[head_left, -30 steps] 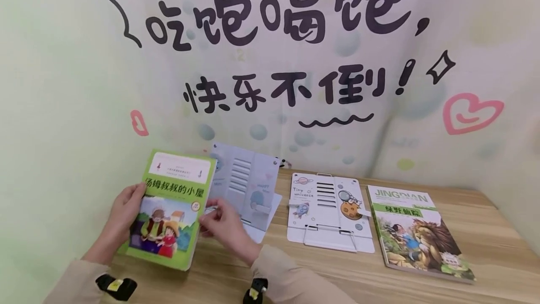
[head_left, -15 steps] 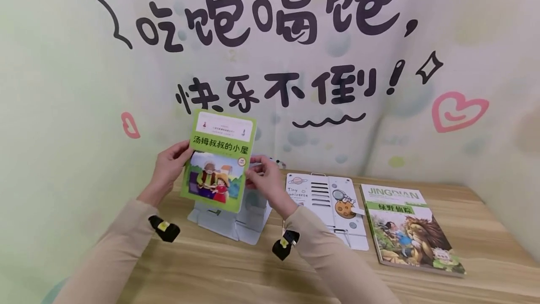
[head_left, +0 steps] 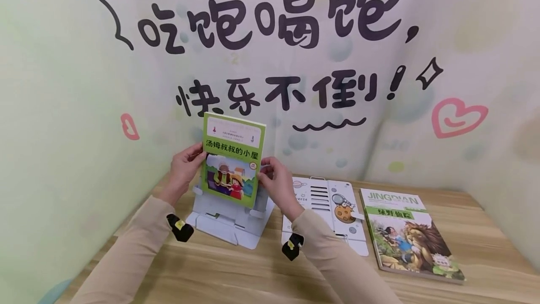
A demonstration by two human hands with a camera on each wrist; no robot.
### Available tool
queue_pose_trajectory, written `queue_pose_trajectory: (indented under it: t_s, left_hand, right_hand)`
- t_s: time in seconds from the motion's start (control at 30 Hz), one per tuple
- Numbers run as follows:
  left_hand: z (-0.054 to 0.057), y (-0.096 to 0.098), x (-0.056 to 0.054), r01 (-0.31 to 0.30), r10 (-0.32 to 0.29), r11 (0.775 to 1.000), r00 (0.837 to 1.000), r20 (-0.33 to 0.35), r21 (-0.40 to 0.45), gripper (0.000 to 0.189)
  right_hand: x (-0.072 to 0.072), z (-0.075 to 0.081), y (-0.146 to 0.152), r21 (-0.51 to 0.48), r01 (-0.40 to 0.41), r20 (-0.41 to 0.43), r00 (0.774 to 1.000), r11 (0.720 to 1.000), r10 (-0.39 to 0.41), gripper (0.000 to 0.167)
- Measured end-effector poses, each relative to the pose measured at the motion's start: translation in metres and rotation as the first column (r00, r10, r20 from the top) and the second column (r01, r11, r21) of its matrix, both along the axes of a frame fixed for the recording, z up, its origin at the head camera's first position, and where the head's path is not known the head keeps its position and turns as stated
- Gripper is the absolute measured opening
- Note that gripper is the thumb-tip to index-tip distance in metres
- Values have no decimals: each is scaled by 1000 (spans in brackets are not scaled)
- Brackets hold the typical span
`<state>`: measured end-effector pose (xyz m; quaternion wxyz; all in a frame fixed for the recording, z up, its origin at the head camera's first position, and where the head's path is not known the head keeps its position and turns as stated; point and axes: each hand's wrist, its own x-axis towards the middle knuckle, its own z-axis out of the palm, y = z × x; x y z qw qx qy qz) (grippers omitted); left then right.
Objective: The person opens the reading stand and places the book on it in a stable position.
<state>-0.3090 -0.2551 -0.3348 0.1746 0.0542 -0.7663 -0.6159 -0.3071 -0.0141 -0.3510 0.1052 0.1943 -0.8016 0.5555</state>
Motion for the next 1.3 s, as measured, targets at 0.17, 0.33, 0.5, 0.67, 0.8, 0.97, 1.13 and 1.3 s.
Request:
queue_pose_trajectory:
  t_s: [0.17, 0.33, 0.5, 0.67, 0.8, 0.97, 1.13, 1.3]
  left_hand:
    - [-12, -4, 3, 23, -23, 1000, 1000, 20, -18, 42]
    - [-19, -4, 6, -5, 7, 996, 1000, 14, -85, 40]
    - [-20, -3, 3, 2, -1, 994, 1000, 4, -111, 40]
    - [-25, -5, 4, 38, -32, 988, 998, 48, -148, 41]
    - [-34, -7, 6, 62, -47, 980, 995, 83, -188, 41]
    - [-41, -8, 10, 50, -26, 950, 996, 82, -307, 37]
    - [-47, -7, 15, 25, 4, 907, 998, 70, -420, 34]
    - [-51, -7, 17, 5, 13, 882, 999, 35, -471, 35]
  right_hand:
    - [4, -10, 0, 81, 16, -70, 998, 997, -10, 21]
    - [7, -14, -2, 209, 82, -161, 986, 974, -49, 21]
    - [7, -15, -1, 302, 152, -233, 969, 941, -81, 19]
    - [7, -18, -1, 363, 145, -209, 975, 921, -71, 16]
    - [10, -20, -1, 410, 136, -180, 981, 902, -66, 14]
    - [12, -22, -3, 472, 130, -154, 986, 872, -63, 12]
    - [14, -25, -4, 527, 132, -175, 984, 839, -45, 13]
    - [14, -27, -5, 569, 152, -215, 976, 808, -32, 10]
